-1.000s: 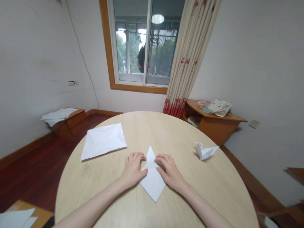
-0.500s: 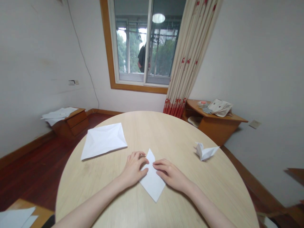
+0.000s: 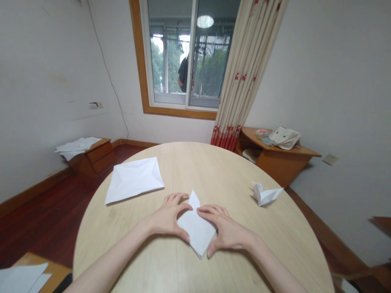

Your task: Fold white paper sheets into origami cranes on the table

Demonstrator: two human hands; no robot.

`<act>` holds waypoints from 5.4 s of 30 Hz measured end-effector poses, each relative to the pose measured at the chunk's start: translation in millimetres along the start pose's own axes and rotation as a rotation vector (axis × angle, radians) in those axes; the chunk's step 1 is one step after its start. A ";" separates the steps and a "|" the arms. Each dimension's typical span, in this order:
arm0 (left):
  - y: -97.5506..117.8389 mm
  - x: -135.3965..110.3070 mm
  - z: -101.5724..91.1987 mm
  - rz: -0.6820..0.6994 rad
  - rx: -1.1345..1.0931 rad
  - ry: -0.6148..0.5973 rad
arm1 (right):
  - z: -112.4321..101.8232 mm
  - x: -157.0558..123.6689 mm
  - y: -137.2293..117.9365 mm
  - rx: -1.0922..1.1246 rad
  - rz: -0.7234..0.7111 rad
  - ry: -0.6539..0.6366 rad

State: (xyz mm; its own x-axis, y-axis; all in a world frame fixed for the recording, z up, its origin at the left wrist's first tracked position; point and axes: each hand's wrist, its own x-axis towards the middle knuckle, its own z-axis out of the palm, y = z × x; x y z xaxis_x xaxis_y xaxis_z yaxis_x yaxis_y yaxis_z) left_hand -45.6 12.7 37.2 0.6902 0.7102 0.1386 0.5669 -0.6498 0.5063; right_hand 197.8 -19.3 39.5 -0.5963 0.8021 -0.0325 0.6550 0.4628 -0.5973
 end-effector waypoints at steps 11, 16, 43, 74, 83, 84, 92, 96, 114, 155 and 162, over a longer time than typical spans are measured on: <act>11.6 -1.8 0.4 0.042 0.090 -0.037 | -2.9 1.2 -1.9 -0.055 0.039 -0.060; 13.7 -2.5 1.0 0.061 0.134 -0.068 | -2.2 1.0 -1.5 -0.071 0.027 -0.048; 10.7 -1.5 2.6 -0.018 0.159 -0.050 | -3.2 0.2 4.7 -0.004 -0.044 0.014; 2.1 1.9 29.3 0.252 0.294 0.357 | 21.5 18.2 24.9 0.148 -0.008 0.678; 9.7 0.8 22.1 0.175 0.290 0.273 | 24.7 18.1 20.0 0.100 -0.113 0.798; 10.0 0.8 21.9 0.176 0.293 0.277 | 25.3 17.7 19.4 0.080 -0.128 0.810; 9.8 1.7 21.9 0.149 0.325 0.272 | 26.6 13.6 15.9 -0.096 -0.181 0.829; 9.9 2.1 22.3 0.134 0.335 0.266 | 24.9 14.7 13.6 -0.167 -0.179 0.733; 16.9 0.5 20.7 0.083 0.357 0.243 | 24.8 14.5 2.0 -0.296 -0.007 0.496; 17.7 -1.6 24.3 0.077 0.556 0.321 | 10.2 7.9 -6.8 -0.659 -0.031 0.409; 17.6 -2.3 24.8 0.069 0.574 0.324 | 8.6 8.1 -8.5 -0.639 -0.009 0.385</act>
State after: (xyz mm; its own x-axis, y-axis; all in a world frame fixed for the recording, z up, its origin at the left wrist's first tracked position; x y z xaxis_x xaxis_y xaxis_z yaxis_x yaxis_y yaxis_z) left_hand -26.1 -7.1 24.6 0.6143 0.6487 0.4493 0.7375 -0.6744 -0.0347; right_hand 183.4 -20.0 37.4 -0.4752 0.8181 0.3238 0.8629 0.5053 -0.0104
